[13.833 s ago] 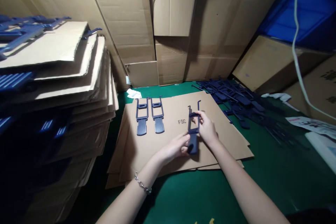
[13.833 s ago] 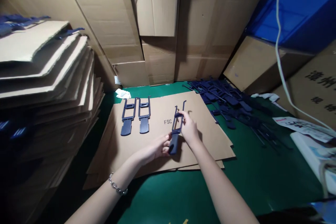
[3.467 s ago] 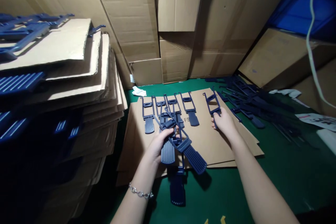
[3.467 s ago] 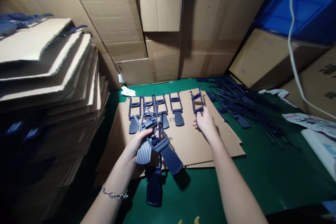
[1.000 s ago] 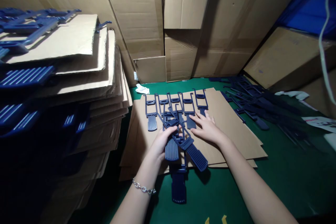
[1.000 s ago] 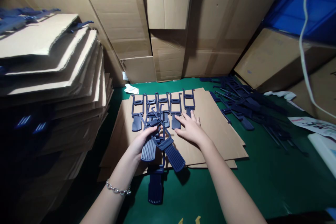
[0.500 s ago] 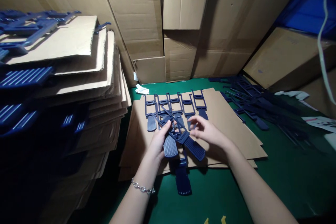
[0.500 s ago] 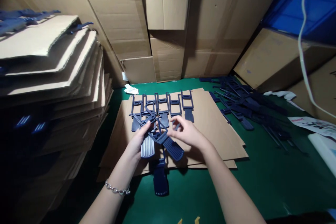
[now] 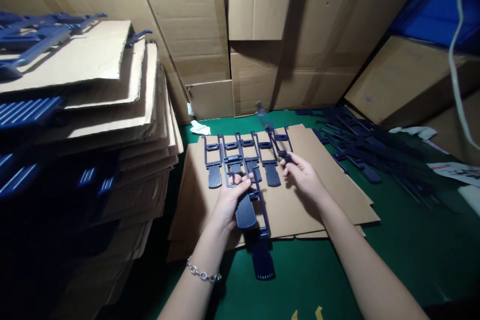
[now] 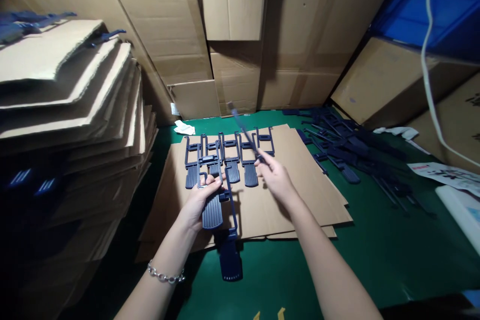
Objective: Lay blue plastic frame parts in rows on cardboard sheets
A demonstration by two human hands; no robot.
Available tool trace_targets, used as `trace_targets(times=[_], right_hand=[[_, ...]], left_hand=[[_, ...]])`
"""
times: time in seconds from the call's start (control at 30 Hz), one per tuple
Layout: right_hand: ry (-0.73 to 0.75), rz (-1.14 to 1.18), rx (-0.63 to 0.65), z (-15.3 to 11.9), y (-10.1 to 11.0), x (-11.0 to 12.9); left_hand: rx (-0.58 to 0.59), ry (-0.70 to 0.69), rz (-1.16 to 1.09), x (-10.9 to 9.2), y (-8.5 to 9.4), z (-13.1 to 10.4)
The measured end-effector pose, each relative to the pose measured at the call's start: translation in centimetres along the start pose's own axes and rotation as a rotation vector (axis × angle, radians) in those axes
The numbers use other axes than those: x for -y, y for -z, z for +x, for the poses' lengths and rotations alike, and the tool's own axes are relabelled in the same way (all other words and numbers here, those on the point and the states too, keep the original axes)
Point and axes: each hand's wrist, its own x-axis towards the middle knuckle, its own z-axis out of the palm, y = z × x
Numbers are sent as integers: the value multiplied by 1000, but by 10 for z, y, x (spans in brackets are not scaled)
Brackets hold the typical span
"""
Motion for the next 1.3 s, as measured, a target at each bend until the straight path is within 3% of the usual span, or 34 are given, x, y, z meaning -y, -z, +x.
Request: trace_targets(times=[0.13, 0.23, 0.4, 0.47, 0.53, 0.6, 0.67, 0.73, 0.8, 1.13, 1.2, 1.3], right_hand=[[-130, -76, -323, 14, 33, -8], [-327, -301, -426, 20, 57, -14], [-483, -914, -295, 20, 72, -18], [-450, -1093, -329, 17, 67, -17], [-309, -1182, -372, 16, 56, -18], [-116, -1211, -296, 15, 43, -20], [11, -1193, -110, 15, 30, -23], [47, -1160, 37, 14, 20, -26], [41, -1133, 96, 13, 15, -27], [-36, -1093, 157, 3, 22, -9], [-15, -1096, 110, 4, 25, -9], [-40, -1144, -63, 10, 33, -17]], left_hand=[[-11, 12, -8, 0, 1, 1], [-19, 18, -10, 1, 2, 1], [-33, 34, -25, 0, 1, 2], [-39, 37, -30, 0, 0, 1], [-43, 41, -29, 0, 0, 1], [-43, 45, -28, 0, 0, 0], [-42, 47, -26, 0, 1, 1], [-45, 47, -22, 0, 1, 1], [-54, 46, -19, 0, 0, 1], [-76, 76, -37, 0, -1, 2], [-89, 79, -39, 0, -1, 2], [-99, 89, -36, -1, -1, 1]])
